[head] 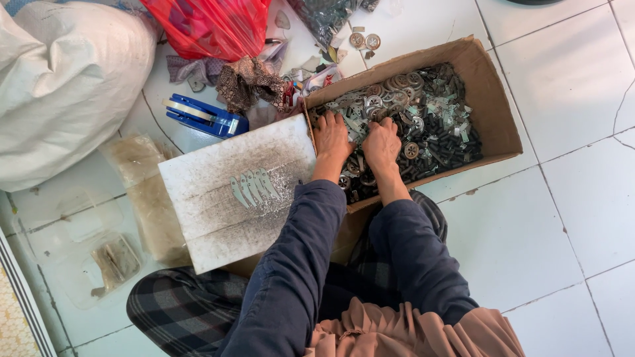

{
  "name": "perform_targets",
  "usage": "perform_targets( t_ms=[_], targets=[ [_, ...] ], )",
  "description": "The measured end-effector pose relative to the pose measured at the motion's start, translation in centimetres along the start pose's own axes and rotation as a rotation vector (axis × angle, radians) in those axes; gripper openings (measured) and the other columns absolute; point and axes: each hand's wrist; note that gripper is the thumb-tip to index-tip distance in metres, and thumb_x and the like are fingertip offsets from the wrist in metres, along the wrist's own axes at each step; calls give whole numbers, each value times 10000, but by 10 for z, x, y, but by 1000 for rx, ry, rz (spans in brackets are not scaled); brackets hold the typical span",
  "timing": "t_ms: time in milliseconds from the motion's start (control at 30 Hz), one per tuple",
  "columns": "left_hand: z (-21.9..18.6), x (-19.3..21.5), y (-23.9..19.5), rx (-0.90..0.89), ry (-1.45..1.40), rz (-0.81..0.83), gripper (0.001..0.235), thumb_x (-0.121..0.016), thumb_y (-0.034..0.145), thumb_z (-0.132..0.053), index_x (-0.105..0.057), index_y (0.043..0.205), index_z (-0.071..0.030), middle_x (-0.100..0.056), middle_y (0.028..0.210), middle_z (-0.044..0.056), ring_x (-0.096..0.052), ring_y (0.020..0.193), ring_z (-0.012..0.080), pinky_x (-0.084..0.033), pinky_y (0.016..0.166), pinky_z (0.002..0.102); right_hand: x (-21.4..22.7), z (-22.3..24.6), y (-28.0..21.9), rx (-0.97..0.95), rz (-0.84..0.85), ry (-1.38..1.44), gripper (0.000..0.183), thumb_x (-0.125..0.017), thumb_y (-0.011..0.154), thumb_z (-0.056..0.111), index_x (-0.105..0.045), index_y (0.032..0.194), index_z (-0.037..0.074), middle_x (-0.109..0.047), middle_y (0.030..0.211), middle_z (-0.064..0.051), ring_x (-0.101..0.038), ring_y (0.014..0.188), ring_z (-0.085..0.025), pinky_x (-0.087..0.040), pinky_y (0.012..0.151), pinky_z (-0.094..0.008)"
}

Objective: Sorting small metal components from a large box and placing them into individual plastic bags on the floor.

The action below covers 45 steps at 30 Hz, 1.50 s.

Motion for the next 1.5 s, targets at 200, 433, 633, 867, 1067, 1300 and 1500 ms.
perform_targets(
  t_ms=[200, 433, 633, 867, 1067, 1300, 1500],
  targets=[
    [-4, 28, -11, -11, 17, 16, 793, -765, 931, -384, -363, 1530, -54, -499, 1439, 188, -457, 1367, 341, -465, 1040, 510, 1, 0, -2, 20, -7, 24, 206, -574, 983, 3, -732, 1115, 4, -514, 1057, -158, -565, 986, -363, -518, 655, -426],
    [3, -15, 20, 77, 16, -37, 602, -676, 990, -366, -440, 1442, -48, -441, 1482, 192, -413, 1388, 320, -448, 1061, 484, 7, 3, -6, 24, -7, 55, 197, -562, 1031, 35, -732, 1126, 5, -525, 1066, -161, -576, 1040, -395, -539, 689, -457],
    [-8, 35, -5, 130, 13, 37, 911, -609, 950, -666, -377, 1511, 14, -332, 1580, 228, -312, 1479, 349, -399, 1156, 452, 9, 4, -7, 1, 12, 31, 193, -563, 1033, 51, -734, 1121, 32, -526, 1060, -140, -580, 1036, -379, -549, 688, -451],
    [6, 5, 21, 115, -152, 31, 824, -810, 808, -529, -449, 1390, -70, -434, 1406, 153, -393, 1321, 319, -415, 1038, 462, 1, -2, -2, 11, 19, 33, 195, -572, 1026, 96, -739, 1112, 42, -528, 1039, -146, -584, 1024, -381, -570, 687, -480],
    [-1, 26, 6, 109, -164, 42, 783, -823, 826, -484, -442, 1399, -112, -420, 1432, 132, -369, 1347, 312, -403, 1064, 463, 15, 10, -6, 14, 26, 45, 213, -547, 1049, 91, -728, 1126, 11, -540, 1040, -155, -595, 1030, -389, -578, 703, -483],
    [1, 21, 12, 91, -128, 33, 863, -832, 779, -520, -472, 1420, -68, -430, 1436, 140, -386, 1330, 306, -400, 1053, 447, 11, 7, -4, -6, 44, 26, 208, -561, 1029, 112, -732, 1117, 32, -542, 1054, -149, -590, 1041, -376, -576, 723, -499],
    [9, 4, 19, 33, -210, 70, 654, -794, 809, -560, -593, 1216, -90, -541, 1294, 131, -462, 1275, 324, -442, 1022, 482, 9, 6, -4, 10, 37, 19, 215, -539, 1052, 99, -723, 1124, 15, -542, 1043, -144, -606, 1036, -377, -590, 713, -484]
  ],
)
Point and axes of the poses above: each hand's wrist, its own y-axis towards the middle knuckle, its own x-axis out of the back of the hand, z = x × y
